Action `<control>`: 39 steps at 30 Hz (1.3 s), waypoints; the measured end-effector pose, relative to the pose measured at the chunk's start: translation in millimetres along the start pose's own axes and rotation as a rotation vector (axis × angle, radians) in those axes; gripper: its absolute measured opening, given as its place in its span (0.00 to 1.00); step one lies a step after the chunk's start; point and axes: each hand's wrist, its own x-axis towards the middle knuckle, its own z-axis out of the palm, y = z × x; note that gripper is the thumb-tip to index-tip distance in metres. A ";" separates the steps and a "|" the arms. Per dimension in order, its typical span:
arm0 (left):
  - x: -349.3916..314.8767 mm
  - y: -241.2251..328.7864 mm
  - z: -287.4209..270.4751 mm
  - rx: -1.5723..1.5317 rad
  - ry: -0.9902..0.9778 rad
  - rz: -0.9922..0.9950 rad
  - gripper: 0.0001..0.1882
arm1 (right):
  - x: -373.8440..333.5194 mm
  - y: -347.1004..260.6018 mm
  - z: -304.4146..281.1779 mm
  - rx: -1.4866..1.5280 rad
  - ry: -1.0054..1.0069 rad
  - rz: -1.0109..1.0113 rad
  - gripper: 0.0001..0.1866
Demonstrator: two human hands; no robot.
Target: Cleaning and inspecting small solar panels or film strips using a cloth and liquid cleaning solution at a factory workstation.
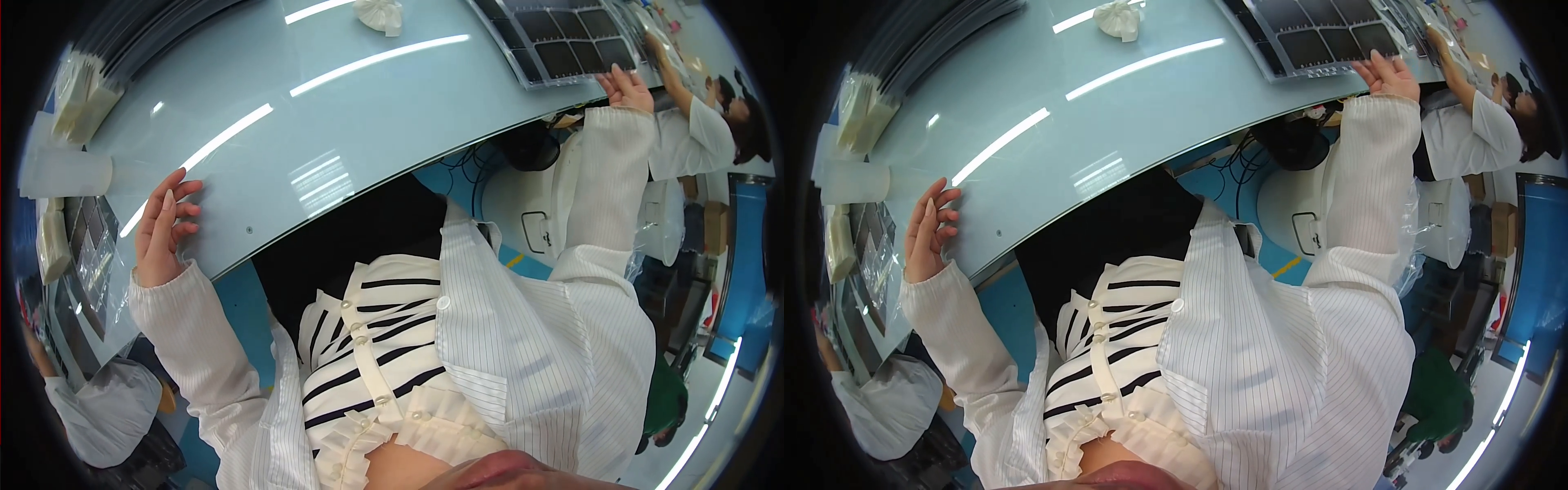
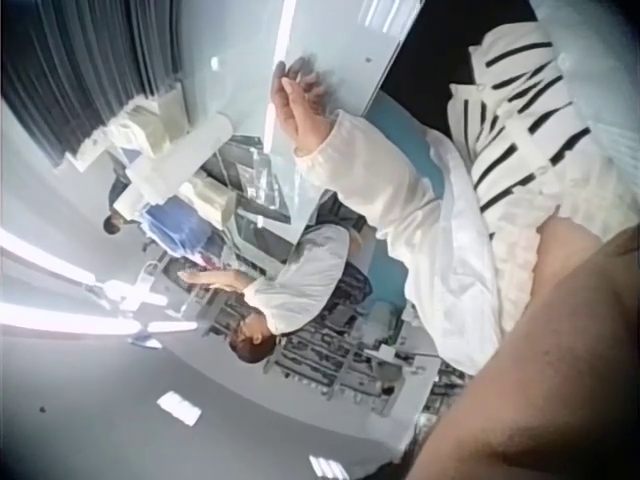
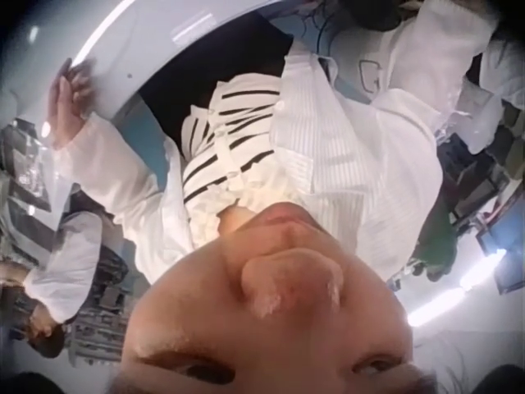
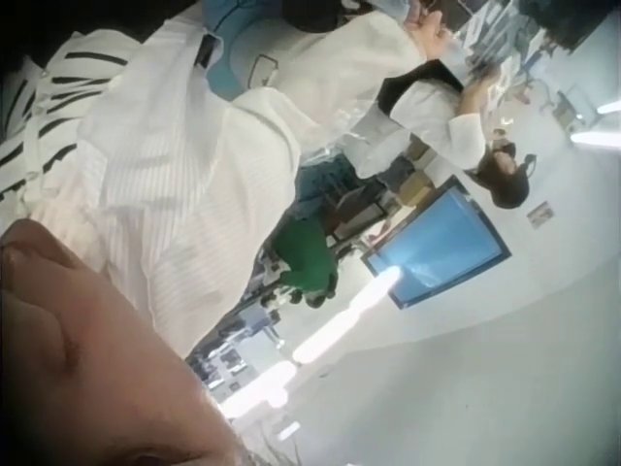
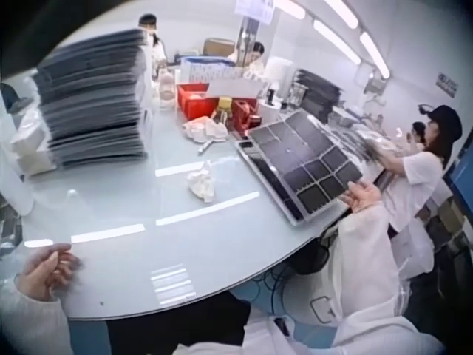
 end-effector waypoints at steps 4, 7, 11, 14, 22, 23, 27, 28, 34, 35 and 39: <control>-0.8 -5.0 -3.8 -0.007 0.011 0.010 0.18 | 2.2 16.8 -5.1 -0.086 0.134 0.185 0.07; -1.6 -6.8 -4.7 0.005 0.003 0.024 0.18 | -3.4 17.5 3.0 -0.070 0.258 0.196 0.15; -4.0 -6.9 -4.6 0.006 0.004 0.047 0.18 | -2.8 21.2 -5.8 -0.093 0.310 0.141 0.28; -6.6 -8.6 -5.6 0.001 0.000 0.062 0.18 | -1.1 22.5 -12.0 -0.108 0.305 0.128 0.28; -10.3 -12.2 -5.3 -0.008 0.010 0.094 0.17 | -3.0 20.3 -6.5 -0.054 0.254 0.134 0.26; -10.3 -12.2 -5.1 -0.004 0.017 0.099 0.17 | -3.5 20.1 -5.0 -0.046 0.226 0.148 0.25; -7.7 -12.3 -3.6 0.021 0.025 0.112 0.17 | 11.4 27.2 -8.8 -0.082 0.179 0.183 0.24; -6.4 -14.3 -3.4 0.022 0.001 0.102 0.17 | 17.1 29.2 -12.7 -0.062 0.169 0.169 0.24; -8.6 -17.7 -11.4 0.086 0.065 0.122 0.18 | 12.8 21.8 11.6 -0.148 0.135 0.205 0.26; -5.9 -19.2 -11.6 0.092 0.067 0.118 0.18 | 11.4 18.1 8.7 -0.277 0.112 0.202 0.29; -2.4 -23.7 -11.8 0.103 0.055 0.115 0.18 | -9.7 4.5 22.9 -0.558 0.067 0.222 0.40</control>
